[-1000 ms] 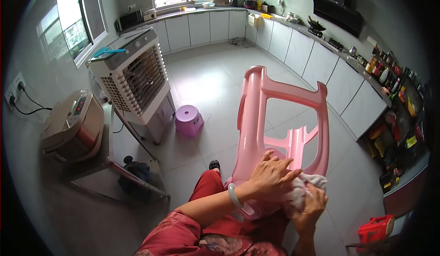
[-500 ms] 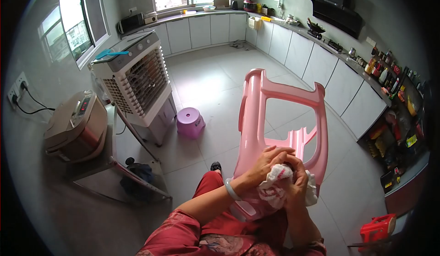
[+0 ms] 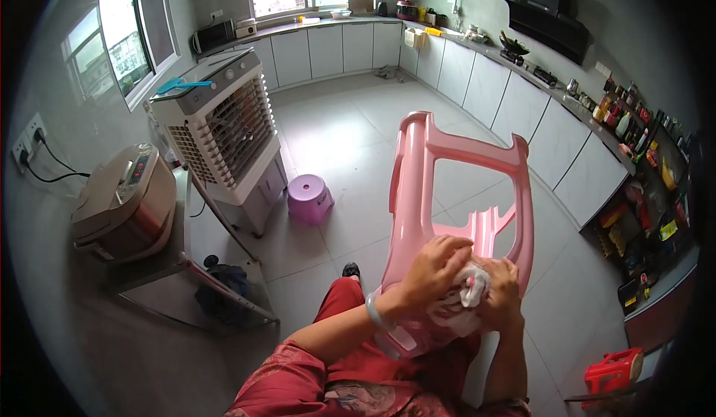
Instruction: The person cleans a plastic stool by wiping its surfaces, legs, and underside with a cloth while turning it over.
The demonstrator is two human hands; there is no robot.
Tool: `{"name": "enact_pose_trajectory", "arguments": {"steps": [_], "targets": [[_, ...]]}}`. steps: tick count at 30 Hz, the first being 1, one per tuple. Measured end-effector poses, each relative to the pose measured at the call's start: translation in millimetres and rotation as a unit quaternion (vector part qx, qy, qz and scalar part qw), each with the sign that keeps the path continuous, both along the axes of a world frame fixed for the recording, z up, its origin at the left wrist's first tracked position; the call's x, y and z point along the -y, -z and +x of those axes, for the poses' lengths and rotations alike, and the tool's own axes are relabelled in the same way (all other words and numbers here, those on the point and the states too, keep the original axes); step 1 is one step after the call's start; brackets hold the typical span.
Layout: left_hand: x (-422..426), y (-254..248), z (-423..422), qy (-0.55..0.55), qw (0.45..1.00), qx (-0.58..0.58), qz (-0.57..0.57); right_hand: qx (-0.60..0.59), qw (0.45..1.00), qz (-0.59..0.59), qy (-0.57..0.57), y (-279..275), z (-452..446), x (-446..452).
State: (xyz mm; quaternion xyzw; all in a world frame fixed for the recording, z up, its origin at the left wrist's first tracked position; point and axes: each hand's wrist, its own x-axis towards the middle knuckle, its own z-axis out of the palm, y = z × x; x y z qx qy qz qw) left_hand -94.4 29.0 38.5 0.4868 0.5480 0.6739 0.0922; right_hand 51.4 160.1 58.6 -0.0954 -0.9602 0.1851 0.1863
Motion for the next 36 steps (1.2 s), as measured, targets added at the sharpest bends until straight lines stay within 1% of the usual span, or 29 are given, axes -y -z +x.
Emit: {"name": "enact_pose_trajectory", "arguments": {"steps": [1, 2, 5, 8, 9, 10, 11, 12, 14, 16, 17, 20, 21, 24, 25, 28, 29, 32, 33, 36], "targets": [[10, -24, 13, -0.051, 0.992, -0.109, 0.027, -0.029, 0.999, 0.032, -0.004, 4, 1, 3], [17, -42, 26, -0.101, 0.970, -0.215, 0.051, -0.027, 0.998, 0.059, -0.012, 5, 2, 2], [15, -56, 60, 0.006, 0.945, -0.328, 0.005, -0.016, 0.990, 0.134, -0.042, 7, 9, -2], [0, -28, 63, -0.053, 0.930, -0.361, -0.045, -0.017, 0.973, 0.218, -0.072, 5, 9, -12], [-1, -23, 68, -0.080, 0.912, -0.400, -0.037, -0.030, 0.964, 0.217, -0.149, -3, 14, -20], [-1, -16, 72, -0.107, 0.903, -0.415, -0.040, -0.005, 0.984, 0.042, -0.170, -4, 18, -32], [0, -9, 76, -0.133, 0.893, -0.429, -0.042, 0.021, 0.973, -0.135, -0.186, -3, 22, -45], [1, -4, 80, -0.161, 0.882, -0.440, -0.045, 0.046, 0.929, -0.308, -0.197, -7, 23, -49], [10, 2, 80, -0.195, 0.887, -0.412, -0.075, 0.035, 0.863, -0.466, -0.191, -17, 22, -41], [19, 7, 73, -0.216, 0.893, -0.385, -0.088, 0.023, 0.930, -0.349, -0.110, -17, 12, -41], [26, 4, 72, -0.217, 0.899, -0.372, -0.085, 0.010, 0.963, -0.242, -0.115, -23, 9, -35], [37, 8, 58, -0.207, 0.915, -0.342, -0.054, 0.016, 0.937, -0.333, -0.109, -29, 9, -29], [44, 5, 53, -0.239, 0.900, -0.359, -0.061, -0.005, 0.925, -0.363, -0.109, -22, 8, -31], [57, 11, 35, -0.281, 0.893, -0.340, -0.088, -0.044, 0.949, -0.272, -0.153, -15, 4, -38], [57, 16, 28, -0.314, 0.885, -0.334, -0.086, -0.058, 0.955, -0.253, -0.147, -10, 3, -39], [62, 20, 19, -0.361, 0.891, -0.263, -0.077, -0.067, 0.970, -0.191, -0.136, -13, -1, -30], [63, 19, 23, -0.361, 0.889, -0.273, -0.077, -0.080, 0.976, -0.152, -0.137, -13, -3, -27], [60, 21, 42, -0.310, 0.881, -0.352, -0.060, -0.066, 0.986, -0.088, -0.123, -8, -2, -23], [59, 21, 47, -0.282, 0.890, -0.354, -0.054, -0.075, 0.987, -0.088, -0.108, -2, -2, -24], [50, 22, 46, -0.299, 0.881, -0.360, -0.067, -0.054, 0.993, -0.066, -0.083, -3, 2, -24]]}}
